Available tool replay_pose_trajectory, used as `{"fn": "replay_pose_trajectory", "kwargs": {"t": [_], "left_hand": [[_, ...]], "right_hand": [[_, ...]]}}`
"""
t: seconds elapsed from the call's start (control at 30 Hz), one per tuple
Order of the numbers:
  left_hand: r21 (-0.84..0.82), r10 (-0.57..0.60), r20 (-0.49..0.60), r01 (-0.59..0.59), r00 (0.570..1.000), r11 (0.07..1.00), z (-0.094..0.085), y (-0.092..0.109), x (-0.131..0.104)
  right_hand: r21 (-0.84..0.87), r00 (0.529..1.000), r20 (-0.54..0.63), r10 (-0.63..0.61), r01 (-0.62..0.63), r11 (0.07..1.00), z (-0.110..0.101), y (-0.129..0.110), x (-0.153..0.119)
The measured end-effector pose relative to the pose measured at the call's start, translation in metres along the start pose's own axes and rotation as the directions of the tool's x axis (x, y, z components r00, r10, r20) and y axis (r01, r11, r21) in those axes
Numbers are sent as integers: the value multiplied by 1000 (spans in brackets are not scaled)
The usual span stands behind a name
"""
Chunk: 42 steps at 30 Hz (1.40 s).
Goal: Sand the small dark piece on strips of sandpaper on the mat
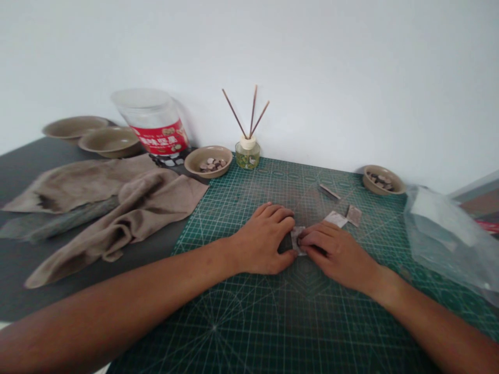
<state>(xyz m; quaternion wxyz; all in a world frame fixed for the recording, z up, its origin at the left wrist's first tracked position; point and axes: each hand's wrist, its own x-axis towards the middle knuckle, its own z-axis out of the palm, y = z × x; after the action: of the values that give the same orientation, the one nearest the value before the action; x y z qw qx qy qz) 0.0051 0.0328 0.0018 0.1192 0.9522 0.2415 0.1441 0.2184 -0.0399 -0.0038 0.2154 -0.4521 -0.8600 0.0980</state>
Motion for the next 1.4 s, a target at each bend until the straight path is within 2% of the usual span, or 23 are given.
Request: {"fn": "replay_pose_trajectory", "kwargs": {"t": [0.1, 0.23, 0.4, 0.47, 0.63, 0.8, 0.93, 1.03, 1.13, 1.27, 1.33, 1.4], "left_hand": [[0, -2, 3, 2, 1000, 1000, 1, 0, 0], [1, -17, 1, 17, 1000, 1000, 2, 0, 0], [-7, -3, 9, 3, 1000, 1000, 2, 0, -2], [-12, 3, 8, -3, 1000, 1000, 2, -1, -2], [-20, -21, 8, 21, 1000, 1000, 3, -1, -1], [-36, -27, 6, 27, 1000, 999, 3, -1, -1], [-47, -41, 13, 42, 999, 998, 3, -1, 0], [-47, -44, 20, 45, 999, 998, 3, -1, 0], [-47, -32, 21, 33, 999, 998, 3, -1, 0], [-43, -42, 18, 43, 999, 998, 3, 0, 1], [-45, -49, 16, 50, 999, 998, 3, 0, 1], [-49, -47, 19, 48, 999, 998, 3, 0, 1]], "right_hand": [[53, 999, 7, -35, 35, 998, 1, 2, 2], [-87, 999, -43, -12, 8, 996, -1, 8, 5], [-41, 990, 77, -115, 118, 992, -10, 8, 1], [-30, 989, 73, -126, 129, 991, -10, 7, 1], [-33, 996, 7, -84, 84, 996, -7, 9, 9], [77, 999, 8, -42, 41, 996, -3, 7, 13], [40, 1000, -1, 19, -19, 999, -5, 8, 11], [71, 996, 56, 65, -69, 995, -9, 7, 7], [168, 994, 103, 19, -37, 985, -8, 5, 6], [55, 998, 21, 61, -62, 997, -7, 8, 10], [30, 994, 68, 90, -92, 995, -11, 10, 9], [73, 985, 159, 65, -77, 994, -14, 9, 7]]}}
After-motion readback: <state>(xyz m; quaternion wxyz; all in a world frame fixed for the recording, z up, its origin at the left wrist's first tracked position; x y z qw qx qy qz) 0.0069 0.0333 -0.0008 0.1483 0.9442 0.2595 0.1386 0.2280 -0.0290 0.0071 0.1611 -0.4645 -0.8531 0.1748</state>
